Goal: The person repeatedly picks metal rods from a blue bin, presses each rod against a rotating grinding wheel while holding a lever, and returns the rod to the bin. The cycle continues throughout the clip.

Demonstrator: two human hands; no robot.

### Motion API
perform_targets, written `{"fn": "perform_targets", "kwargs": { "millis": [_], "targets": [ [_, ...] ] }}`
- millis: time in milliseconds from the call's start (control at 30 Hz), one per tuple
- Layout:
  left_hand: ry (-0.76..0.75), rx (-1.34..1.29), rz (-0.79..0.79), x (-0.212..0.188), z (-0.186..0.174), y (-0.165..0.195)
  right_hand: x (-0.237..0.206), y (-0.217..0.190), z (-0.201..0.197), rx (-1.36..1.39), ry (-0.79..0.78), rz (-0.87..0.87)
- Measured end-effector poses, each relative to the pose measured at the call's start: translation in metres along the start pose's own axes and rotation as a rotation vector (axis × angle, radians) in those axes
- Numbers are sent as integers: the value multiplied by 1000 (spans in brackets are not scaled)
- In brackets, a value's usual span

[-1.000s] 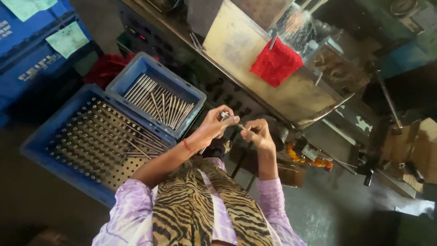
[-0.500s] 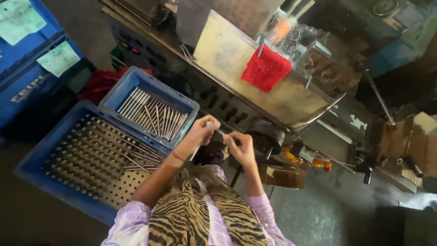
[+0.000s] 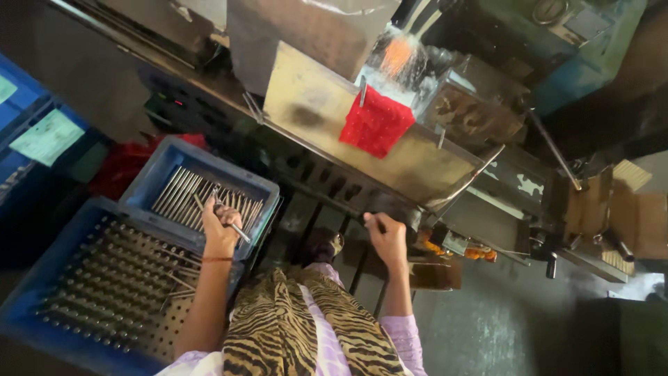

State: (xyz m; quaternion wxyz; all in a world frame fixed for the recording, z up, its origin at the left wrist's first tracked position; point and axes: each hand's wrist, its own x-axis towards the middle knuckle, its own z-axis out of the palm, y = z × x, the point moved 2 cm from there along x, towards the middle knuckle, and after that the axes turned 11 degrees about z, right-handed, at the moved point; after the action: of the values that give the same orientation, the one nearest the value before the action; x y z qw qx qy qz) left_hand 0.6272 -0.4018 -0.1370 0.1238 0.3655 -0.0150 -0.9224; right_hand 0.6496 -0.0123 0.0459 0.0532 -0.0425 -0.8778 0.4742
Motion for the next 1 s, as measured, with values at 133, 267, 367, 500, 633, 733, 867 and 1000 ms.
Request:
{"fn": "perform_targets", "kwargs": {
  "millis": [133,267,367,500,633,733,867,1000],
  "targets": [
    [-60,54,-43,18,41,-33,42,11,-31,-98,72,33],
    [-163,114,-141,48,91,-95,87,21,-68,-162,166,12],
    [-261,195,-282,67,132,-155,122,37,-101,-158,216,46],
    [-455,491,-329,61,197,-243,164,69,-154,-80,280,-132],
    [-820,685,-302,25,259,-315,213,129,-225,-259,430,48],
    [-927,792,-354,19,293,-364,254,180,-293,-383,588,128],
    [-893,563,-438,56,343,-438,293,235,-377,-517,797,250],
    [-684,701,-1,110,407,-491,300,263,-411,-652,828,321]
  ]
}}
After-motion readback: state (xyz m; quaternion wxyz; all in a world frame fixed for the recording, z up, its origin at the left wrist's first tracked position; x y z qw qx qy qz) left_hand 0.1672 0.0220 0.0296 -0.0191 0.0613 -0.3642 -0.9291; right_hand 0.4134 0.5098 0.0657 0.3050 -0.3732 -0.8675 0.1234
